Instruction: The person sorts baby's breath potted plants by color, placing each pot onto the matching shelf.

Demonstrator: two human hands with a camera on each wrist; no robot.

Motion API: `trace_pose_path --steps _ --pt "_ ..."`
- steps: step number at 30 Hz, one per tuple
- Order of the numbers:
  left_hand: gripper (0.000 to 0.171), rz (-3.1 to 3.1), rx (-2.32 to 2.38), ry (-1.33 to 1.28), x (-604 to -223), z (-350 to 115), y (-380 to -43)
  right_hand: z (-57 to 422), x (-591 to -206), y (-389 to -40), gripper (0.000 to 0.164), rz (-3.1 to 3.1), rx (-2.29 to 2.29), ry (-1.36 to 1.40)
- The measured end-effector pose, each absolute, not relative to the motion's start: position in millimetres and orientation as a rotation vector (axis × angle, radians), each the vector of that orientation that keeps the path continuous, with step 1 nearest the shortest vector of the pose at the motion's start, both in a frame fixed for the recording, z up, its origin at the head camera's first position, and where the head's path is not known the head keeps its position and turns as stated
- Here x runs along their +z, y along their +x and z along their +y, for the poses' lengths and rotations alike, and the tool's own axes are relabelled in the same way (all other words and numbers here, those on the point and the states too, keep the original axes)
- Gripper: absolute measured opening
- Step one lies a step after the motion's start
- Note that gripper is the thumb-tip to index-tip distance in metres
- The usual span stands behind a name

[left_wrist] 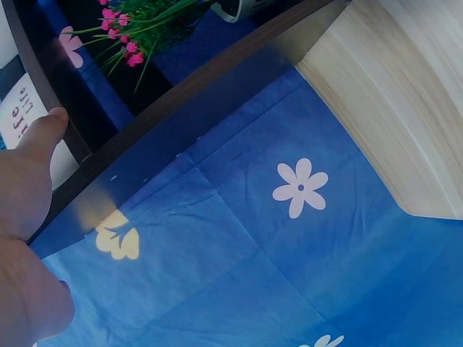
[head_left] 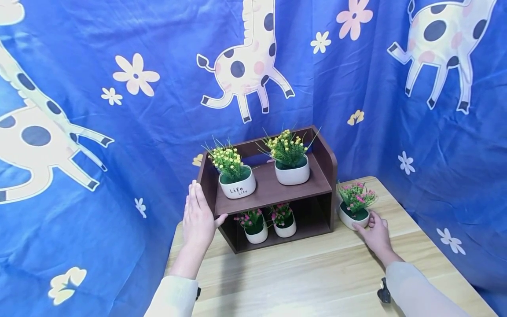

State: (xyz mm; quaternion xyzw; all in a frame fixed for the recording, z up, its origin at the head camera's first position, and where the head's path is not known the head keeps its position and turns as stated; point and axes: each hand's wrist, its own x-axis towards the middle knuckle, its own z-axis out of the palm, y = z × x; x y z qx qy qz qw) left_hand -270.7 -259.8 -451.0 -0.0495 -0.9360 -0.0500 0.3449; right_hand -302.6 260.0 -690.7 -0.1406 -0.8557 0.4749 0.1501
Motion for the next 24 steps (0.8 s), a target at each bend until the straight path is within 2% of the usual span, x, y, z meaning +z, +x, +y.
trace_pose_path --steps 18,24 --pt "0.145 -2.416 -0.11 -0.133 -452.2 -261.5 -273.7 264.7 -689.0 -309.1 0.098 -2.438 1.619 -0.377" --pt "0.145 -2.437 -0.113 -0.126 -454.0 -262.6 -274.1 265.8 -690.5 -308.6 0.091 -2.501 1.462 -0.344"
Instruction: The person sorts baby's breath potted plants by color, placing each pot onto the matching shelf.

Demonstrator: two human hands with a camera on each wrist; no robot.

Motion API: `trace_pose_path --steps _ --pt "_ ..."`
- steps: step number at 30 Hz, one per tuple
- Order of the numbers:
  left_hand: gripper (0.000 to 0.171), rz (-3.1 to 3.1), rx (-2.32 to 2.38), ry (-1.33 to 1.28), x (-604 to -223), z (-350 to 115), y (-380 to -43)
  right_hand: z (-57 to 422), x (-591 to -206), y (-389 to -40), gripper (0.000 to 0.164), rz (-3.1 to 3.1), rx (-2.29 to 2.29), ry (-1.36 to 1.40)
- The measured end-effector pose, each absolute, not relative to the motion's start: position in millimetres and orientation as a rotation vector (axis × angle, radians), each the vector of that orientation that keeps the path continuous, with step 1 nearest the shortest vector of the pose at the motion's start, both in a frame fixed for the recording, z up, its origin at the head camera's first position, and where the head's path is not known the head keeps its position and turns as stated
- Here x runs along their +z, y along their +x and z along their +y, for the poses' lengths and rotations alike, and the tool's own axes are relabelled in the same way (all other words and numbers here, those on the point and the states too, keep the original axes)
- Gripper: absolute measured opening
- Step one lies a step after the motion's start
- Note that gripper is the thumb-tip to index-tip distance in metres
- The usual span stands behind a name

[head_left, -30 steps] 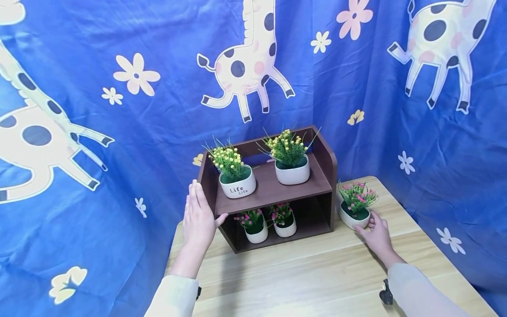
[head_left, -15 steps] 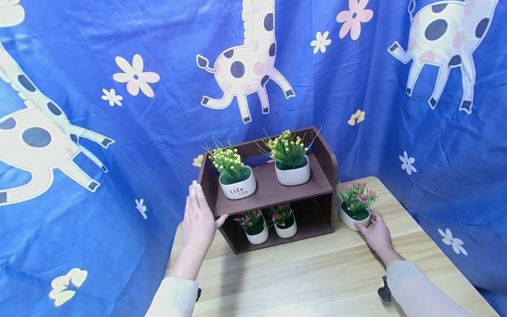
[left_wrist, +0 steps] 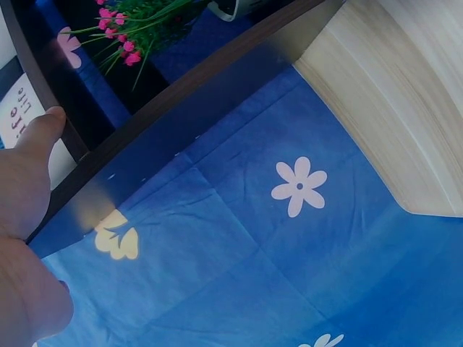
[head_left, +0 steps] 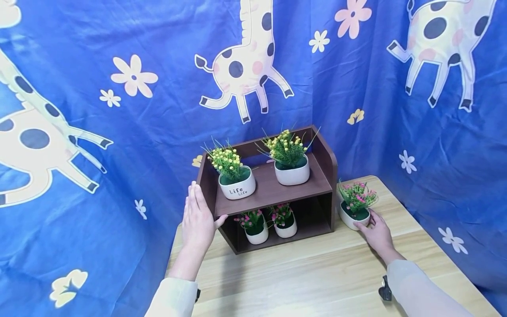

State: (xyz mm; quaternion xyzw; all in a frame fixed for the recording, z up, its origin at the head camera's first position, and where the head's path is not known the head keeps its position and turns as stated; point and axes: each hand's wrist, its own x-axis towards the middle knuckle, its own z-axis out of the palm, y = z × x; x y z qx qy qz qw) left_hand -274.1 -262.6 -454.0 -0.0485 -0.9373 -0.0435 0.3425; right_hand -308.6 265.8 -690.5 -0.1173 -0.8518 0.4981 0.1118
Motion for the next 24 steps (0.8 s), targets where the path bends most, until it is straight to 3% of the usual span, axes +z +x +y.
trace_pose_path --steps 11,24 --pt "0.144 -2.424 -0.11 -0.135 -456 -263 -273 261 -688 -304 0.098 -2.412 1.714 -0.399" --pt "0.142 -2.391 -0.11 -0.16 -455 -263 -274 248 -684 -291 0.09 -2.336 1.69 -0.466"
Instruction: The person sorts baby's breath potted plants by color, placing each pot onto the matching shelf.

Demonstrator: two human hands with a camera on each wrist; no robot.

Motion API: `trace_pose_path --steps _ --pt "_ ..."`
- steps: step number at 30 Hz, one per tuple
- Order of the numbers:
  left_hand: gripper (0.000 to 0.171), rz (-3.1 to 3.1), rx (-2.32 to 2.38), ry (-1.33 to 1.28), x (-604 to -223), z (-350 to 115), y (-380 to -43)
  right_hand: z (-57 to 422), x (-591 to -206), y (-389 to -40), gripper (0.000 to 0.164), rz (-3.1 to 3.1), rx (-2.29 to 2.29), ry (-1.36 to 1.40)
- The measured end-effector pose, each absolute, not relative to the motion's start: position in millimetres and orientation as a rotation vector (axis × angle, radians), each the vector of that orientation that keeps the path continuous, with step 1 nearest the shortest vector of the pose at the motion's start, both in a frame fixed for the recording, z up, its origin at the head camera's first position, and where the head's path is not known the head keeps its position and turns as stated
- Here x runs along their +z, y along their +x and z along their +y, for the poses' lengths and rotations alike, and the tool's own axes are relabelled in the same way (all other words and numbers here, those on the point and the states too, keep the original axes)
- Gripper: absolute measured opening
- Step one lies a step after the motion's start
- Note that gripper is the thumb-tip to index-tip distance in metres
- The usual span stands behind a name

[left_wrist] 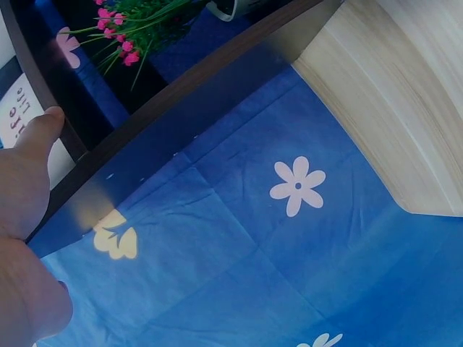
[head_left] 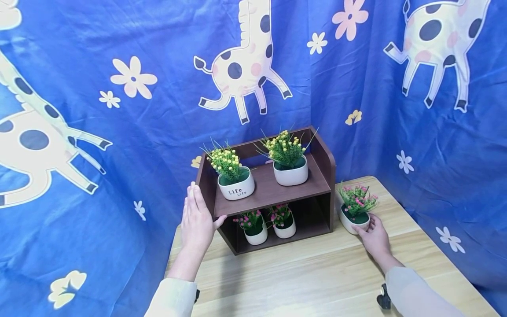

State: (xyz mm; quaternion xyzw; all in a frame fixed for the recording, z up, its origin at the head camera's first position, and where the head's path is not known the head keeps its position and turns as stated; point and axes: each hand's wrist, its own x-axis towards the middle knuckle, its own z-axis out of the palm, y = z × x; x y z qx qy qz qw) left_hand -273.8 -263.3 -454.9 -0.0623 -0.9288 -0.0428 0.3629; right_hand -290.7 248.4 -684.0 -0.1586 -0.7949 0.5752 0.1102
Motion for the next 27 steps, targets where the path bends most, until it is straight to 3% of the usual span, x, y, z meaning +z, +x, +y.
trace_pose_path --steps 27 --pt "0.141 -2.395 -0.098 -0.174 -455 -264 -273 236 -671 -242 0.092 -2.187 1.755 -0.577"
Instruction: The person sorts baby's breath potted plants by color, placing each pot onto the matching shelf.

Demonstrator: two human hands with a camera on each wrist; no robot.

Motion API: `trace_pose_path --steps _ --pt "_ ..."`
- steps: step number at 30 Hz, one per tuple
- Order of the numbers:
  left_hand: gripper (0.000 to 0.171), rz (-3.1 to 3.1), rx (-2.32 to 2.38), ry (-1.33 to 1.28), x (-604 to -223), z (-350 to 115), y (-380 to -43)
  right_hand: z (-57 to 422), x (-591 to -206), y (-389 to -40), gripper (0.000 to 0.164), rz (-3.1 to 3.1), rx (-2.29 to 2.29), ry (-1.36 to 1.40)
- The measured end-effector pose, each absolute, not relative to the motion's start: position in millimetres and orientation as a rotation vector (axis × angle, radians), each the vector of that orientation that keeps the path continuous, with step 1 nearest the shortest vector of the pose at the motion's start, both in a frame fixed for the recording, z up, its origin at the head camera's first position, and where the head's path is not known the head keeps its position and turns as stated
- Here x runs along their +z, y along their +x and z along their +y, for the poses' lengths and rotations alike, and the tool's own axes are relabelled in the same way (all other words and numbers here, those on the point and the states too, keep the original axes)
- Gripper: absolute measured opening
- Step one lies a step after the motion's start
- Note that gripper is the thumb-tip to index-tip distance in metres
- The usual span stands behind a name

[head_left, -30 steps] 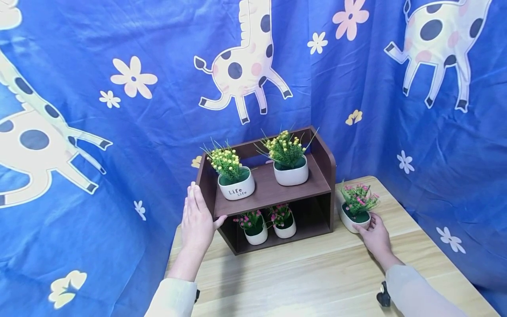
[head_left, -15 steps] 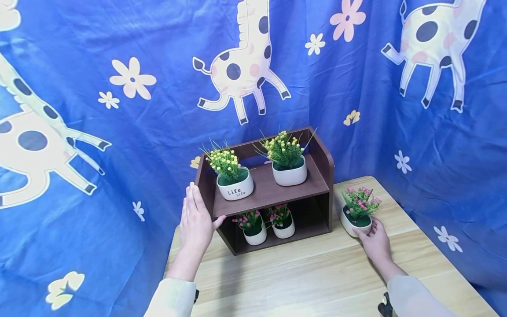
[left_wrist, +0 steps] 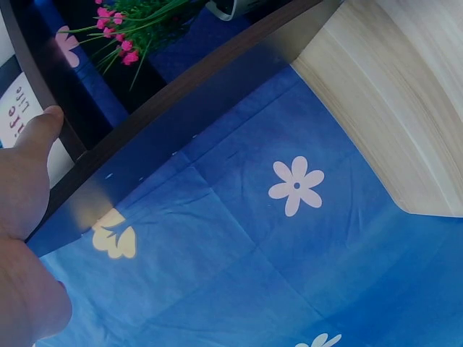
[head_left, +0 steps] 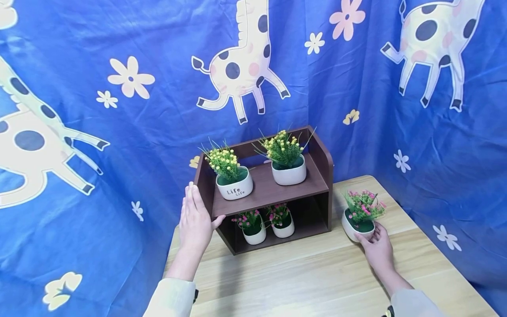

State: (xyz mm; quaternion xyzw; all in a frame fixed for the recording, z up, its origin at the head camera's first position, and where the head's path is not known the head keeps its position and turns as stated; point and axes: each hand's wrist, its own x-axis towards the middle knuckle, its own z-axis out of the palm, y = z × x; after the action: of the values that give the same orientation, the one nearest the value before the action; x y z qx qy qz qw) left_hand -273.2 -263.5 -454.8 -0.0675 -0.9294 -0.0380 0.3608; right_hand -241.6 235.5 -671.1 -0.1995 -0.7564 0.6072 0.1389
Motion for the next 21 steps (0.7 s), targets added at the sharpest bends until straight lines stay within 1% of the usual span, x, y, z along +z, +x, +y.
trace_pose_path --steps 5,13,21 --pt "0.142 -2.403 -0.102 -0.174 -455 -263 -274 228 -667 -228 0.091 -2.132 1.805 -0.575" --pt "0.143 -2.415 -0.108 -0.154 -456 -264 -274 211 -668 -205 0.093 -2.215 1.778 -0.538" --pt "0.144 -2.403 -0.123 -0.157 -456 -264 -275 190 -668 -193 0.094 -2.237 1.79 -0.466"
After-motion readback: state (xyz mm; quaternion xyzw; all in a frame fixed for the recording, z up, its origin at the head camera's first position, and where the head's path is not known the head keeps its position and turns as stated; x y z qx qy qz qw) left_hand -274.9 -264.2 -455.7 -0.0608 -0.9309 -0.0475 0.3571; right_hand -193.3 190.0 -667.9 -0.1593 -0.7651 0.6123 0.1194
